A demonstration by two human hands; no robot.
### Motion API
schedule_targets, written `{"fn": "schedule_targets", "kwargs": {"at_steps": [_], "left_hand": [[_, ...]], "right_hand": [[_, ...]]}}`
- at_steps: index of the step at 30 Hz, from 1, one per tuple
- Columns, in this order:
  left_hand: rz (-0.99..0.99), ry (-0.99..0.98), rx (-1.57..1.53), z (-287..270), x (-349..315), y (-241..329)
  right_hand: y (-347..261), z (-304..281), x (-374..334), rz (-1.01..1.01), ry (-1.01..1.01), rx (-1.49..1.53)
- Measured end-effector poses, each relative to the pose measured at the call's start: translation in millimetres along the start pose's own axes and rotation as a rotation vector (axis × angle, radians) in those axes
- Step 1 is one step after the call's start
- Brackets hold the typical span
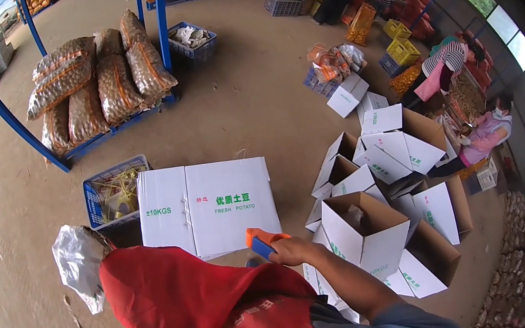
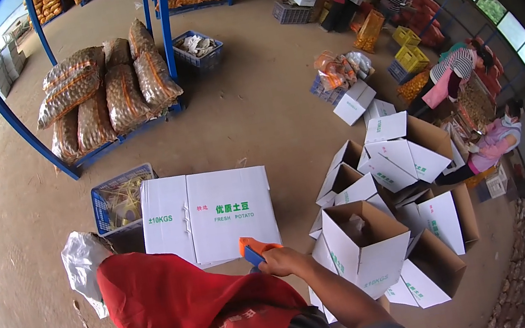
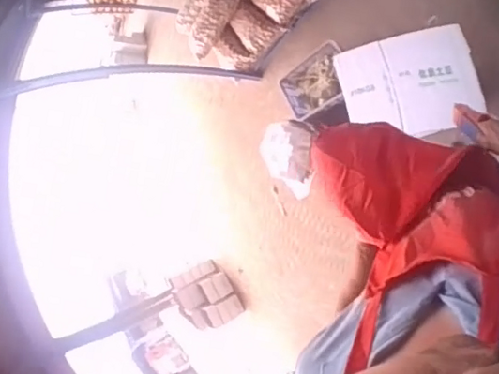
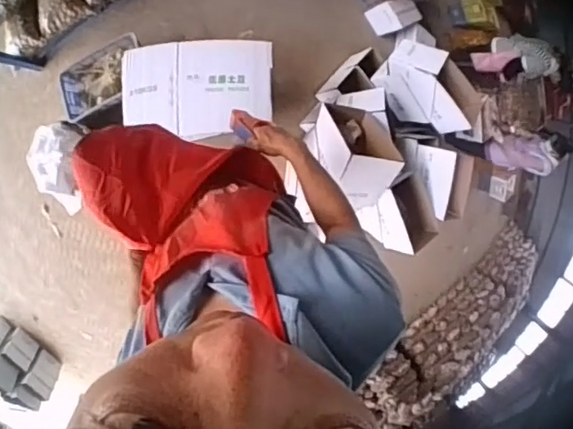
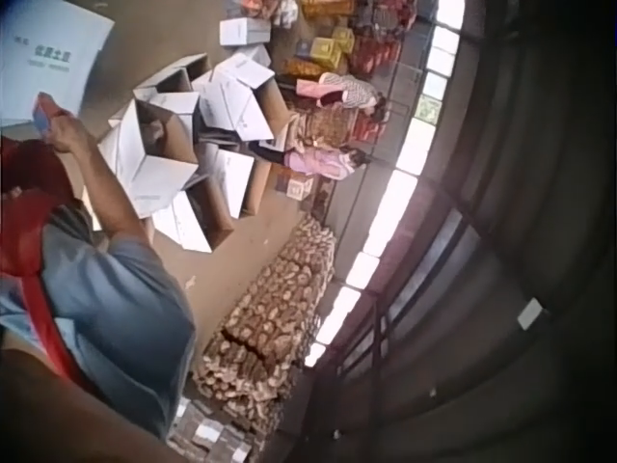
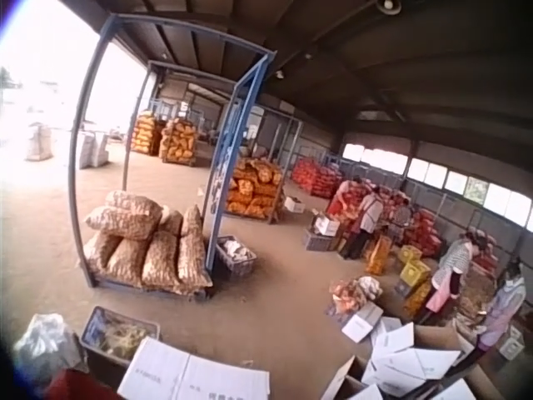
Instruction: Assemble and tape cardboard boxes in a warehouse environment.
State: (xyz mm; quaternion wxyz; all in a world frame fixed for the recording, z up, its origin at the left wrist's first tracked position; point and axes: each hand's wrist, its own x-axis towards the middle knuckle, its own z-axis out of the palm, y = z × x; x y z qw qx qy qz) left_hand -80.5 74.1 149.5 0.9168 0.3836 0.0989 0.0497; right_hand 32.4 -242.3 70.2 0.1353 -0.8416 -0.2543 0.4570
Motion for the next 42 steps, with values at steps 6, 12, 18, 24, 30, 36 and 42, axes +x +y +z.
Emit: {"fn": "schedule_targets", "kwargs": {"at_steps": [6,12,18,24,30,36,42], "left_hand": [[-0.039,-0.271,0.312,-176.1,-167.3,-36.7],[-0.023,-0.434,0.320,-127.5,-116.9,-42.1],[-0.165,-0.002,0.131,-21.1,-70.3,-42.5],[-0.259,-0.119,0.294,-21.8,-44.9,-14.0],[-0.331,-0.273,-0.163,-18.5,-59.1,-18.3],[-0.484,-0.501,0.220,-39.0,-52.1,-13.7],[-0.466,-0.865,0.830,-28.1,-38.1,4.9]], "right_hand": [[6.8,1.5,-4.8,0.037,0.079,0.064],[32.8,22.0,-1.8,0.067,0.099,0.099],[47.2,20.2,-18.9,0.083,0.110,0.208],[56.0,7.2,-35.3,0.167,0.098,0.250],[66.2,9.7,-49.6,0.248,0.169,0.271],[40.4,12.7,-63.0,0.283,0.159,0.329],[33.2,29.0,-54.2,0.343,0.191,0.257]]}}
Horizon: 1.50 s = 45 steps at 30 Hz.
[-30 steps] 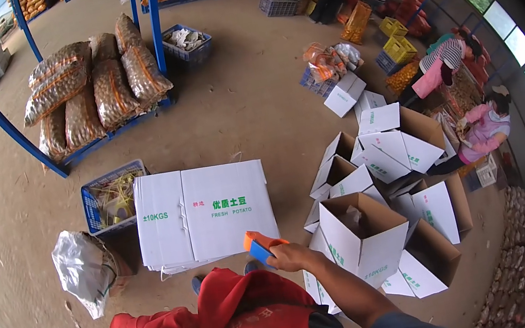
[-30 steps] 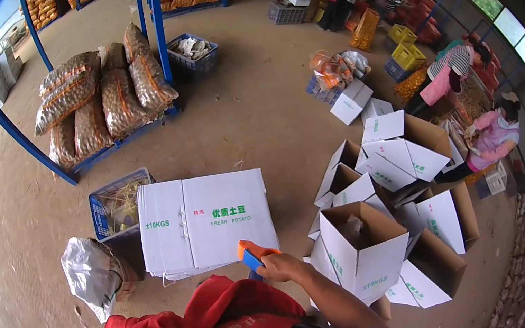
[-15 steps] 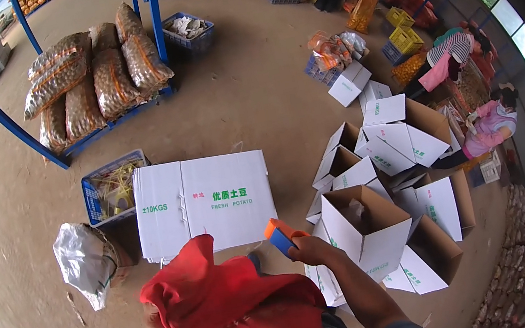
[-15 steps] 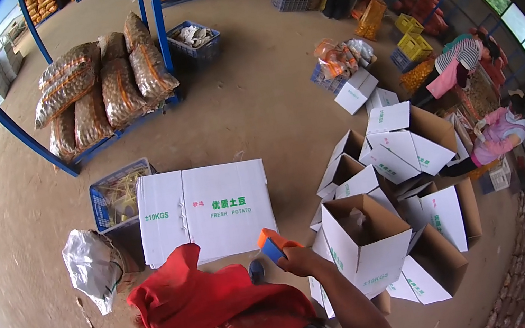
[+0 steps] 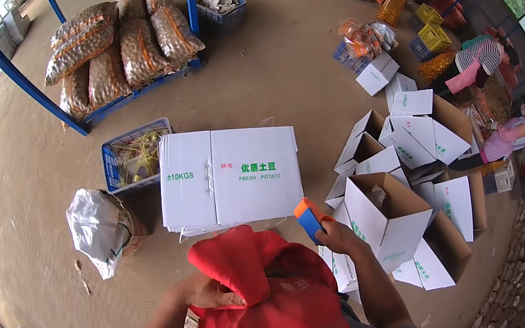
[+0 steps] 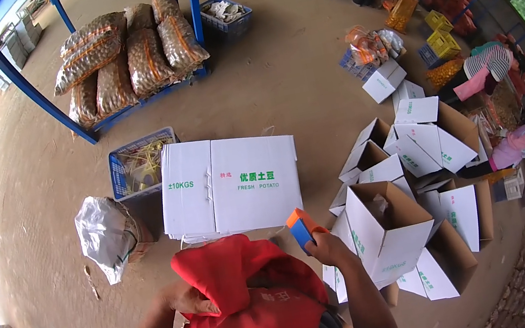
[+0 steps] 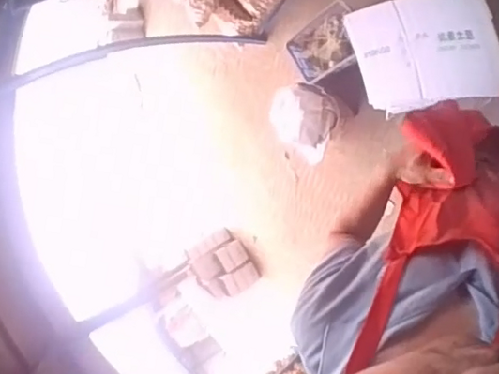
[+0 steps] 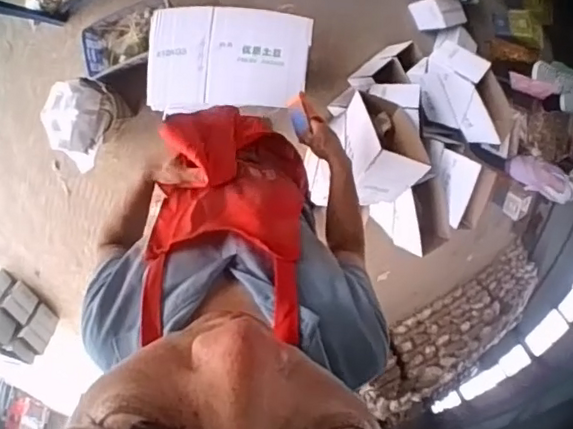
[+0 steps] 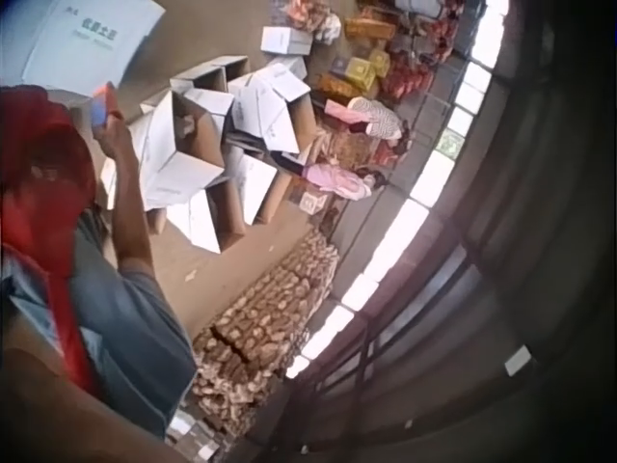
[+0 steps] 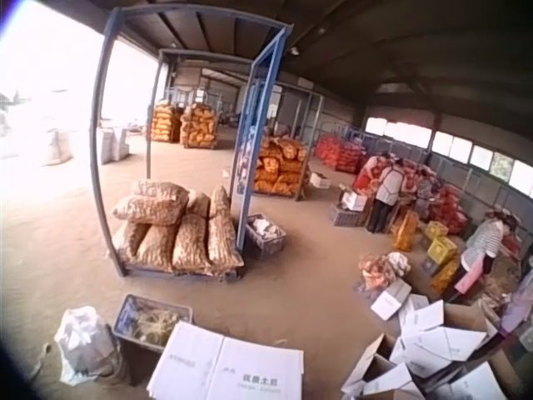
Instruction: Assemble and tape cardboard boxes in a warehouse environment.
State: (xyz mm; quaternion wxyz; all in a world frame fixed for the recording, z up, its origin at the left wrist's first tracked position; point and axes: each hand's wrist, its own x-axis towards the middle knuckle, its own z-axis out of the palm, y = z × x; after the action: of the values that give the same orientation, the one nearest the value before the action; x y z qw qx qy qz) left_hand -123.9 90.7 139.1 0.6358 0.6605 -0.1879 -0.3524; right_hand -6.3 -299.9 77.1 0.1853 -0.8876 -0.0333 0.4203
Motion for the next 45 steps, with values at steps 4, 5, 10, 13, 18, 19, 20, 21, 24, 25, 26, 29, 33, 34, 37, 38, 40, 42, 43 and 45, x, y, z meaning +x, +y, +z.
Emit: {"fn": "schedule_targets", "kwargs": {"at_steps": [4,5,10,13,18,19,20,21,24,25,26,29,33,34,37,38,40,42,43,45], "left_hand": [[0.386,0.042,0.158,6.5,22.0,19.9],[0.473,0.017,0.173,10.8,28.4,22.0],[0.542,-0.016,0.234,24.4,36.3,27.1],[0.451,-0.104,0.182,23.2,23.6,-0.4],[0.349,0.519,-1.432,4.7,-16.9,57.2],[0.344,0.654,-1.525,5.4,-24.0,82.6],[0.353,0.659,-1.527,4.2,-26.7,82.3],[0.360,0.608,-1.504,10.1,-42.3,80.5],[0.389,0.453,-1.432,17.1,-64.5,73.8],[0.403,0.396,-1.408,-5.3,-76.7,69.3],[0.416,0.345,-1.383,-9.9,-88.5,63.7],[0.453,0.184,-1.297,27.4,-157.5,24.8],[0.490,-0.011,-1.163,71.2,-189.7,13.1],[0.493,-0.054,-1.127,72.8,-191.3,18.5],[0.520,-0.176,-1.021,68.5,-161.5,40.5],[0.515,-0.255,-0.982,62.4,-158.1,39.8],[0.608,-0.156,-1.002,64.6,-175.5,51.7],[0.788,0.039,-1.031,76.6,-179.7,64.8],[0.869,0.149,-1.040,72.4,-159.8,88.6],[1.004,0.378,-1.046,119.1,-217.2,83.3]], "right_hand": [[-11.3,15.6,-0.6,-0.028,0.061,-0.043],[-9.4,20.5,0.7,-0.047,0.085,-0.054],[-11.7,34.6,-4.5,-0.072,0.115,-0.009],[-14.9,41.8,-9.2,-0.053,0.100,0.031],[-21.4,53.1,-26.3,-0.022,0.086,0.074],[-21.7,55.7,-25.4,-0.028,0.083,0.068],[-21.4,58.3,-25.6,-0.037,0.093,0.071],[-19.0,63.3,-29.1,-0.043,0.097,0.078],[-11.7,70.9,-24.4,-0.071,0.124,-0.059],[-12.8,71.4,-23.6,-0.097,0.142,-0.102],[-16.8,71.0,-23.3,-0.100,0.138,-0.112],[-27.8,61.5,-24.8,-0.142,0.136,-0.104],[-40.1,55.4,-18.1,-0.179,0.161,-0.155],[-46.4,52.6,-17.8,-0.213,0.160,-0.155],[-66.8,50.0,-12.6,-0.270,0.125,-0.175],[-66.6,46.8,-12.9,-0.258,0.119,-0.160],[-72.2,46.1,-8.3,-0.272,0.084,-0.163],[-78.7,51.3,-0.6,-0.311,0.085,-0.213],[-84.9,53.2,1.7,-0.323,0.066,-0.217],[-91.6,55.4,7.3,-0.376,0.060,-0.210]]}}
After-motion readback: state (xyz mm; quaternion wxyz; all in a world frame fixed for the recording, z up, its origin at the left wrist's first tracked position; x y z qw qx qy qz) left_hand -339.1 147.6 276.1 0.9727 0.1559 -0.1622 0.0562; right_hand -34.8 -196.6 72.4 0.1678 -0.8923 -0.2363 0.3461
